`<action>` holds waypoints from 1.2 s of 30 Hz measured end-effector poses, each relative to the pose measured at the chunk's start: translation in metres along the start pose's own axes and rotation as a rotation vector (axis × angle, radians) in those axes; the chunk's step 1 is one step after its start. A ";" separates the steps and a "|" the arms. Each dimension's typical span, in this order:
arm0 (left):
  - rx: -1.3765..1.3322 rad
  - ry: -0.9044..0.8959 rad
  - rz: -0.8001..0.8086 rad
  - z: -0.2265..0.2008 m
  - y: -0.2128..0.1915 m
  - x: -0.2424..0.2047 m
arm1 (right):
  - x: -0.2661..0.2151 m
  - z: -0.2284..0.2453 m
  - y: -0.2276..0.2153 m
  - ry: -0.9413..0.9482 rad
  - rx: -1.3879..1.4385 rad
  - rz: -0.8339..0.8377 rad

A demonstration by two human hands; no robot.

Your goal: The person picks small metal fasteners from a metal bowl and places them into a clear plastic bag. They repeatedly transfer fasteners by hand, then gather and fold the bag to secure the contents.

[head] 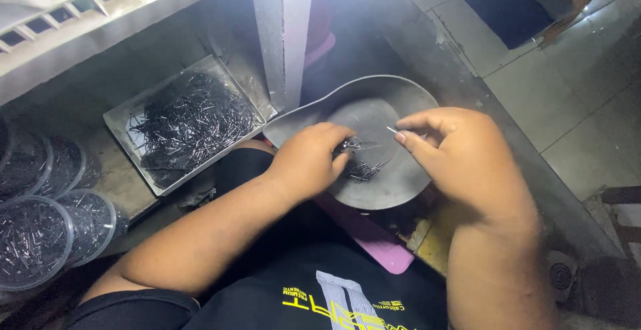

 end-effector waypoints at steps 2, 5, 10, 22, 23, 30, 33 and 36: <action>0.002 -0.003 0.010 -0.001 0.000 0.000 | 0.000 0.002 0.001 -0.012 -0.021 0.034; -0.005 -0.006 0.025 -0.005 0.000 0.000 | 0.003 -0.005 0.007 -0.116 -0.079 0.045; 0.015 0.020 0.008 -0.008 0.003 0.002 | 0.002 -0.002 0.015 -0.294 -0.153 -0.006; -0.209 0.055 -0.099 -0.016 -0.009 -0.003 | -0.007 -0.035 0.031 -0.374 0.189 -0.120; -0.259 -0.006 -0.046 -0.023 -0.018 -0.003 | -0.006 -0.040 0.038 -0.350 0.269 -0.098; -0.423 -0.129 0.048 -0.036 -0.027 -0.005 | -0.012 -0.061 0.056 -0.332 0.436 -0.231; -0.546 -0.168 0.024 -0.034 -0.023 -0.003 | -0.017 -0.058 0.054 -0.358 0.497 -0.261; -0.577 -0.206 0.008 -0.027 -0.018 -0.003 | -0.021 -0.058 0.054 -0.411 0.556 -0.247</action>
Point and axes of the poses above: each hand's wrist, its own x-axis towards the middle knuckle, its own y-axis out of the palm, z = x × y, the point moved 3 cm from there along x, towards the middle knuckle, and after that the axes turned 14 degrees about x, right-handed, at the moved point
